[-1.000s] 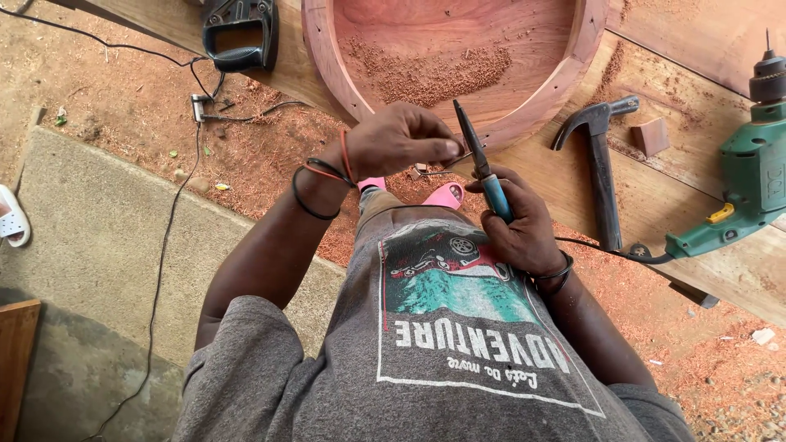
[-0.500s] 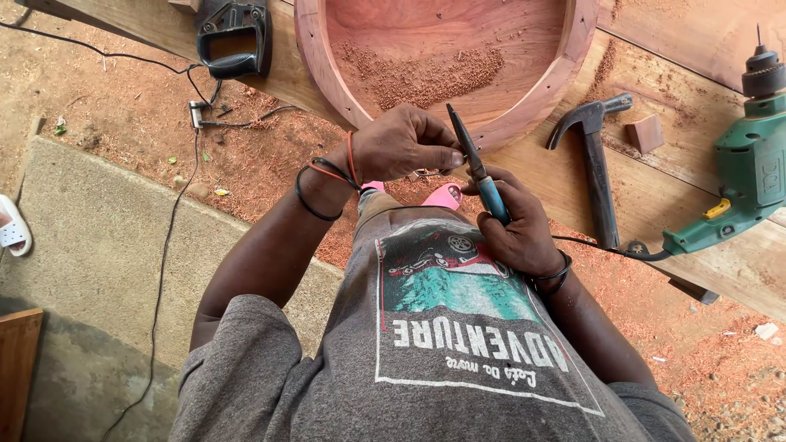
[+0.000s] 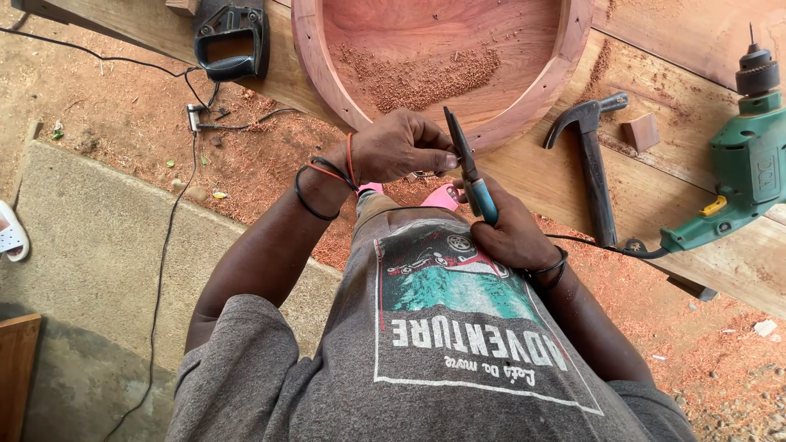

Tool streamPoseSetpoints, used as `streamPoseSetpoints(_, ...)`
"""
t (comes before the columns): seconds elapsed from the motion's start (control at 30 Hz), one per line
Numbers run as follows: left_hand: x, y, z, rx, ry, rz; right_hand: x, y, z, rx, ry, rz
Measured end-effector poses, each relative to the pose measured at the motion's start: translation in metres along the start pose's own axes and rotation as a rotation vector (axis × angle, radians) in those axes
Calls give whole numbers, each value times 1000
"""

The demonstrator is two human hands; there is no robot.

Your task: The person works on a large round wooden bowl-shaped piece on a workbench. They use pliers to pull small nails or tacks out of the rim, hold a nail with one hand and drive it with a hammer, then pick up a power drill and position it at the rim as the clip ends.

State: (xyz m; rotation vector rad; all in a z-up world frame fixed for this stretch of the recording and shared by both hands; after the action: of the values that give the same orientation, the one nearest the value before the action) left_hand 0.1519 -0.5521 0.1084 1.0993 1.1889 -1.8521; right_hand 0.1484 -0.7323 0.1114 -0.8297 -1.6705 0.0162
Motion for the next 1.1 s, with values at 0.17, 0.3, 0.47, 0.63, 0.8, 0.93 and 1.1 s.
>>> streamPoseSetpoints(0.17, 0, 0, 3, -4, 5, -34, 17, -4, 0, 1, 58, -122)
streamPoseSetpoints(0.3, -7, -1, 6, 40, 0, 33, 26, -6, 0, 21, 33, -210)
streamPoseSetpoints(0.47, -7, -3, 7, 48, 20, 13, 23, -7, 3, 48, 85, -159)
streamPoseSetpoints(0.63, -3, -1, 6, 49, 14, 32, 27, -8, 4, 25, 47, -176)
streamPoseSetpoints(0.8, 10, 1, 0, -35, 13, -63, 8, -3, 4, -76, 28, -38)
streamPoseSetpoints(0.93, 18, 7, 4, -5, -40, -39, -1, 3, 3, -101, 57, -4)
streamPoseSetpoints(1.1, 15, 22, 10, 13, -118, -24, -9, 8, -10, -170, -49, -129)
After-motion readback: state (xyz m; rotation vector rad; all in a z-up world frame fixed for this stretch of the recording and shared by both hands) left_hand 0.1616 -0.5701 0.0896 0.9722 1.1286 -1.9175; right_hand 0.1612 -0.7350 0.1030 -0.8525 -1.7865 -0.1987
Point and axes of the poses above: each hand's wrist, its own y-axis towards the middle knuckle, its own z-axis out of the palm, x = y × z, the point moved 8 cm from there along y, towards the middle knuckle, and after that the axes turned 1 degree about x, right-handed, at the moved point
